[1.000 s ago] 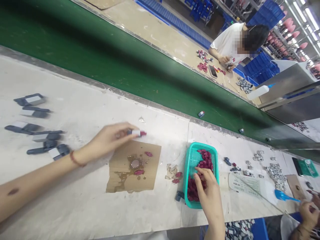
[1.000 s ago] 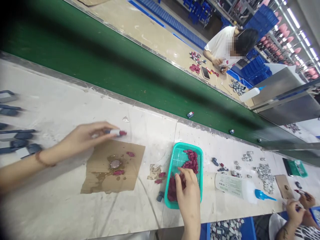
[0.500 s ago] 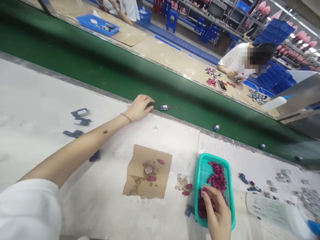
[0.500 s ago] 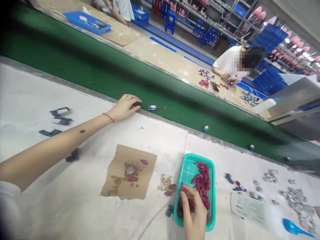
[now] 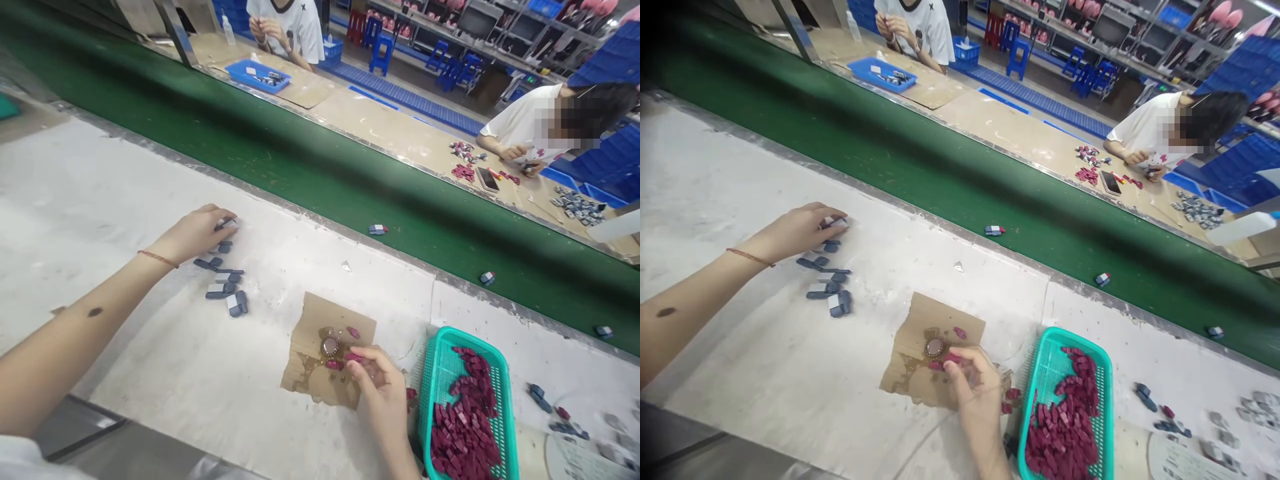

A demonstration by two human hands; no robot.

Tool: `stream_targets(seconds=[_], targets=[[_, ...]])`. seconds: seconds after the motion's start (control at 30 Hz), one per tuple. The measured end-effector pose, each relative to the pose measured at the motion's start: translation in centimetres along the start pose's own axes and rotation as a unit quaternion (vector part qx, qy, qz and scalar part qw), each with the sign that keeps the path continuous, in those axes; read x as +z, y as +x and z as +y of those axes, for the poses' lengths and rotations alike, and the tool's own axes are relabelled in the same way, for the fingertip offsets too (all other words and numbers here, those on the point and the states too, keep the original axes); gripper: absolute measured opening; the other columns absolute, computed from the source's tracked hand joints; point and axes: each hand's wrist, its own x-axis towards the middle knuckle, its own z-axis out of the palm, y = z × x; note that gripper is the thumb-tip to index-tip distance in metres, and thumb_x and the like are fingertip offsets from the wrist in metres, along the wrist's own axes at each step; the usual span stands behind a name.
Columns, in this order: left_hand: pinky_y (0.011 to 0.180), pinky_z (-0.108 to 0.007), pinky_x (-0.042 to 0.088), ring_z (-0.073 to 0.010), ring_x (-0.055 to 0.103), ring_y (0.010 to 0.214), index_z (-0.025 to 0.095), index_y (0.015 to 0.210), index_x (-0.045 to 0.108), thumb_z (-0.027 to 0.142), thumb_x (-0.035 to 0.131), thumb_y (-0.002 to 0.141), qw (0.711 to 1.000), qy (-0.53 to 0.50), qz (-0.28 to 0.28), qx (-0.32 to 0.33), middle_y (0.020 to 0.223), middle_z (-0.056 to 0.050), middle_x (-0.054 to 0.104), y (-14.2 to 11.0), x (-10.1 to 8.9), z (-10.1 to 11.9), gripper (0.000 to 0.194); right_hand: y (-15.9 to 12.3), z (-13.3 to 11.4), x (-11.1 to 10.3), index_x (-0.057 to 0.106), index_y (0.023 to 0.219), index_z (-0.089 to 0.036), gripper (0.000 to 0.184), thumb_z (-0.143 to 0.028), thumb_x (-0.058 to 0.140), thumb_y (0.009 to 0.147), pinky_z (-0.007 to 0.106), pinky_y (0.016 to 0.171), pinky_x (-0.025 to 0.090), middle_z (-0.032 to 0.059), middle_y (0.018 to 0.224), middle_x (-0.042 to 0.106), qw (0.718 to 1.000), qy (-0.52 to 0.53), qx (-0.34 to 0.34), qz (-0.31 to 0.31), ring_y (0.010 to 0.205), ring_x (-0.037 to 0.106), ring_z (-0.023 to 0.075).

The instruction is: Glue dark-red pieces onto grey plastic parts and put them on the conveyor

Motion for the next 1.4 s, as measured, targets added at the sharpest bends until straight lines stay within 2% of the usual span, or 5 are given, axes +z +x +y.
stream_targets(seconds=[0.17,0.33,0.5,0.9,1.4], targets=[[0.078,-0.034,0.052,-0.0210,0.062,0.083,0.007,0.123,0.057,0.033,0.039,0.092,0.980,-0.187,-0.040,-0.056,0.103,-0.012,0.067,-1.8,1.9,3.3,0.044,1.0,0.0,0.8,0.070,0.098,-0.021,0.017,-0.021,0.054,0.093,0.032,0.078,0.058,0.0064,0.092,0.074,0.985,-0.126,-0.097,-0.071,0.088,0.071,0.0203],[0.079,-0.034,0.053,-0.0199,0.065,0.081,0.013,0.107,0.068,0.033,0.065,0.080,0.815,-0.523,-0.205,-0.139,0.099,-0.011,0.073,-6.4,5.3,7.8,0.034,1.7,-0.3,1.5,0.065,0.102,-0.021,0.024,-0.016,0.042,0.099,0.032,0.076,0.057,0.0062,0.088,0.070,0.925,-0.288,-0.207,-0.139,0.083,0.068,0.0197],[0.077,-0.029,0.055,-0.0211,0.066,0.097,0.021,0.109,0.065,0.038,0.078,0.072,0.743,-0.593,-0.263,-0.166,0.107,-0.007,0.069,-9.4,7.5,10.2,0.043,1.7,-0.3,2.0,0.062,0.102,-0.018,0.026,-0.007,0.040,0.095,0.031,0.062,0.053,0.0069,0.084,0.066,0.851,-0.433,-0.249,-0.165,0.077,0.065,0.0215],[0.093,-0.040,0.051,-0.0252,0.064,0.103,0.017,0.093,0.062,0.039,0.080,0.068,0.793,-0.551,-0.231,-0.119,0.101,-0.008,0.070,-10.7,10.5,9.8,0.037,1.6,-0.3,2.4,0.060,0.103,-0.019,0.026,-0.003,0.043,0.092,0.030,0.064,0.053,0.0066,0.086,0.065,0.852,-0.436,-0.224,-0.181,0.081,0.065,0.0216],[0.084,-0.035,0.054,-0.0232,0.065,0.101,0.020,0.104,0.051,0.037,0.052,0.093,0.847,-0.478,-0.231,0.027,0.104,-0.010,0.067,-12.1,11.2,9.7,0.021,2.8,-0.6,0.4,0.068,0.097,-0.021,0.018,-0.017,0.051,0.094,0.030,0.076,0.057,0.0060,0.090,0.073,0.971,-0.172,-0.118,-0.117,0.086,0.070,0.0190]])
